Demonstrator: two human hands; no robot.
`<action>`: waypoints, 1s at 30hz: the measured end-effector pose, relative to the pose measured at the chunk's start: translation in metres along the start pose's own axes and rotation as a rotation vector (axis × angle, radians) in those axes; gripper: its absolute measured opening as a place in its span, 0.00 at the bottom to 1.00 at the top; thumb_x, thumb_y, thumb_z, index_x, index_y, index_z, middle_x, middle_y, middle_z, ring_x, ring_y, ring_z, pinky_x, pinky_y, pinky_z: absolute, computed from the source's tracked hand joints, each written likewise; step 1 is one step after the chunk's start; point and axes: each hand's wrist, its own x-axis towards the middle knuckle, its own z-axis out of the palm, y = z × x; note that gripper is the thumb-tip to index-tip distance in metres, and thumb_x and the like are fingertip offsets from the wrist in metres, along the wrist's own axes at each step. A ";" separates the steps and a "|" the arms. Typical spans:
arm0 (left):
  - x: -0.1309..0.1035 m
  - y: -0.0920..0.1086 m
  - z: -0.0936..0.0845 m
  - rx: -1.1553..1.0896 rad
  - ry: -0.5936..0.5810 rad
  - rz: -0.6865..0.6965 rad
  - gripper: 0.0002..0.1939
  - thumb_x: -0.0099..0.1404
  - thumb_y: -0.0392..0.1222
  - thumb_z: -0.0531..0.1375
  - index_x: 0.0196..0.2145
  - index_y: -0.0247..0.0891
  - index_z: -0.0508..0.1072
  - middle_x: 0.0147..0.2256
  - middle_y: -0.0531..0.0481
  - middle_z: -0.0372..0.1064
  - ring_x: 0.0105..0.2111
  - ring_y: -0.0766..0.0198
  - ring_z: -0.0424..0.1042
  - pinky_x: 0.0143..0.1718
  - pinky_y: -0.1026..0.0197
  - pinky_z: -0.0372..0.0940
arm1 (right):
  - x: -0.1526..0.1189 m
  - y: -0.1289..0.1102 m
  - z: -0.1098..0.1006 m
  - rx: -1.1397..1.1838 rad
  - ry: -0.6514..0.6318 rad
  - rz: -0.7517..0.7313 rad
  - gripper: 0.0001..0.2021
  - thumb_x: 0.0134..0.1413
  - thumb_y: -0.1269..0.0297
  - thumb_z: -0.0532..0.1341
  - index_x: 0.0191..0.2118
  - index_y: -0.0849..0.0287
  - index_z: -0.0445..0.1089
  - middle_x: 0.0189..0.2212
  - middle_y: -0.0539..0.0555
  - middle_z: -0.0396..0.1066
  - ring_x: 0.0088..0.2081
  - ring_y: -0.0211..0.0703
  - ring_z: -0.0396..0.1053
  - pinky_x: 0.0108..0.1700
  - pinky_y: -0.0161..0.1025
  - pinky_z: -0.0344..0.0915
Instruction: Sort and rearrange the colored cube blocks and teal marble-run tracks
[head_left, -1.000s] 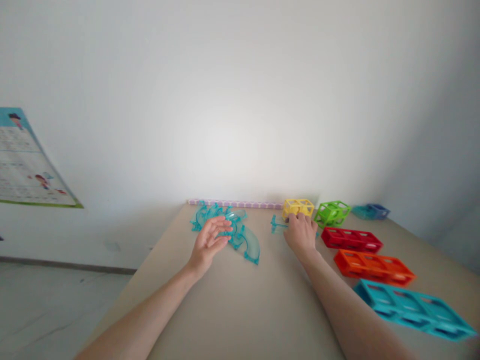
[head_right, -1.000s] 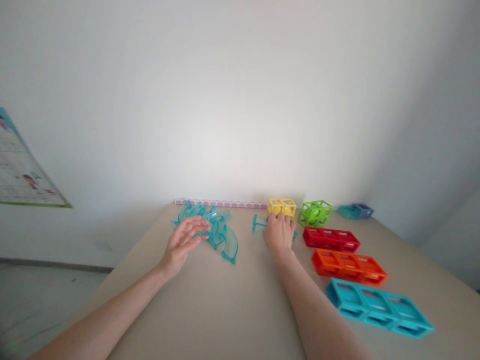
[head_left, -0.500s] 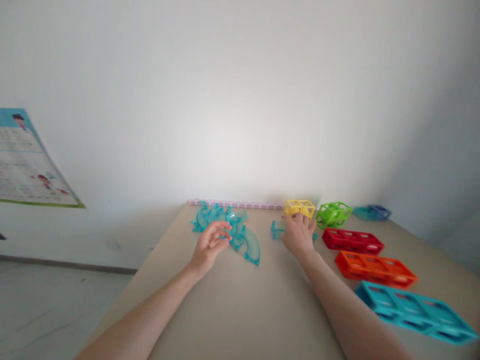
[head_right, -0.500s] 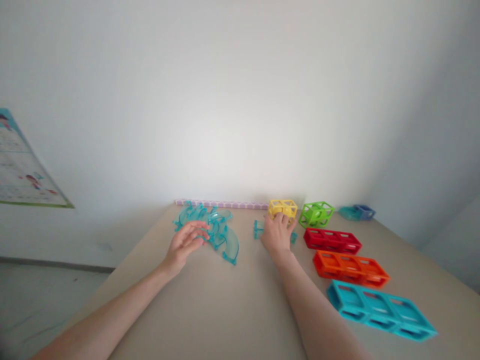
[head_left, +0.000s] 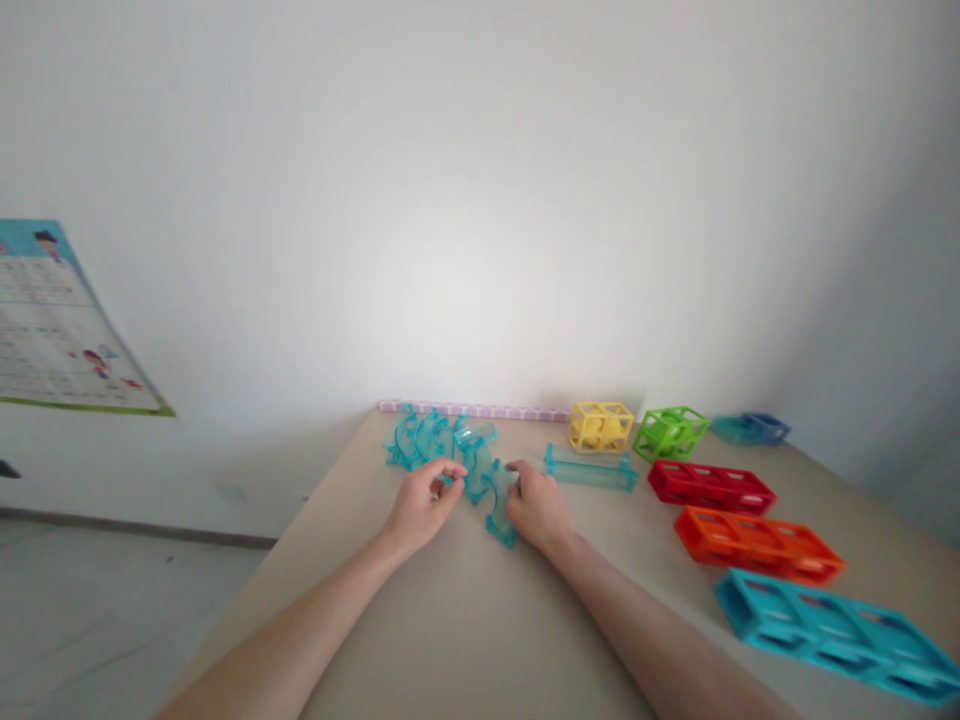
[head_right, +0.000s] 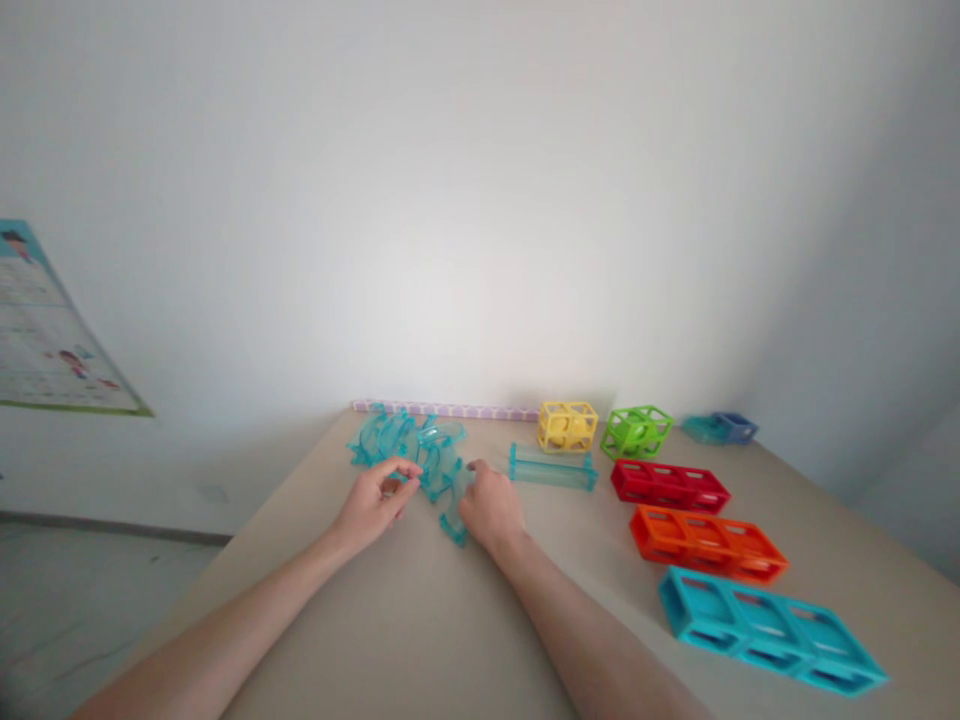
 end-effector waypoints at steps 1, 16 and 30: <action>0.000 -0.001 0.000 -0.005 -0.002 -0.008 0.09 0.58 0.46 0.62 0.34 0.39 0.74 0.23 0.53 0.69 0.15 0.69 0.62 0.14 0.68 0.58 | 0.001 0.001 -0.002 0.014 0.013 0.004 0.18 0.50 0.75 0.53 0.46 0.63 0.71 0.30 0.58 0.76 0.34 0.48 0.74 0.38 0.38 0.64; 0.000 -0.001 0.006 -0.355 -0.051 -0.222 0.19 0.59 0.55 0.60 0.32 0.33 0.73 0.24 0.50 0.69 0.18 0.67 0.67 0.14 0.68 0.60 | -0.006 -0.012 0.009 0.525 0.208 -0.338 0.16 0.65 0.62 0.49 0.49 0.59 0.70 0.33 0.55 0.75 0.32 0.42 0.73 0.38 0.37 0.69; 0.009 0.010 0.001 -0.679 -0.108 -0.452 0.15 0.62 0.52 0.56 0.32 0.34 0.67 0.41 0.33 0.77 0.16 0.64 0.71 0.12 0.67 0.52 | 0.057 0.013 0.038 0.192 0.208 -0.490 0.29 0.56 0.77 0.49 0.63 0.53 0.57 0.56 0.59 0.65 0.51 0.47 0.69 0.52 0.43 0.67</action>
